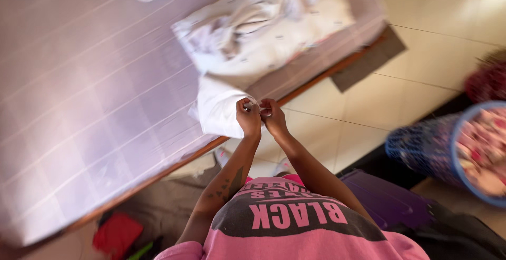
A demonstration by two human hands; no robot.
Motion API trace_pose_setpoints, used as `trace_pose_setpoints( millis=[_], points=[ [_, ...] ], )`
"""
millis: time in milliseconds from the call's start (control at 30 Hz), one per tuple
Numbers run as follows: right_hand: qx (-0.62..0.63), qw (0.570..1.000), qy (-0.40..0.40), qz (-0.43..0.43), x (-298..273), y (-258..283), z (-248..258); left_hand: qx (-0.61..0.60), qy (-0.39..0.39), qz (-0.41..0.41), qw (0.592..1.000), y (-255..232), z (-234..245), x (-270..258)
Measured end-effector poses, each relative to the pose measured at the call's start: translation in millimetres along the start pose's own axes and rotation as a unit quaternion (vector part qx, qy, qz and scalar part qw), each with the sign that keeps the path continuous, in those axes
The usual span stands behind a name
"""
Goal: The person makes a bed by tucking in the sheets, placing two pillows, and then putting a pillowcase on one of the pillows.
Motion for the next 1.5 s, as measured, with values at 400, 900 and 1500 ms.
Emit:
trace_pose_setpoints(
  millis=[400,900,1500],
  points=[
    [-0.147,0.956,-0.244,0.074,-8.7,41.5,258.4,0.146,0.288,-0.030,0.946,-37.3,-201.9,-170.7],
    [0.120,0.879,-0.458,0.055,140.8,0.4,513.4,-0.072,0.533,0.023,0.843,-1.4,-502.2,-276.7],
    [0.149,0.941,-0.304,0.010,406.7,69.9,693.6,0.102,0.406,-0.144,0.897,-15.8,-810.9,-223.2]
  ],
)
Point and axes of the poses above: each hand's wrist, its own x-axis towards the middle knuckle, its own z-axis out of the back of the hand, y = z × x, the point moved 3 cm from there along x, towards the middle knuckle, and after that the axes turned 8 degrees about -y, right-handed, at the moved point
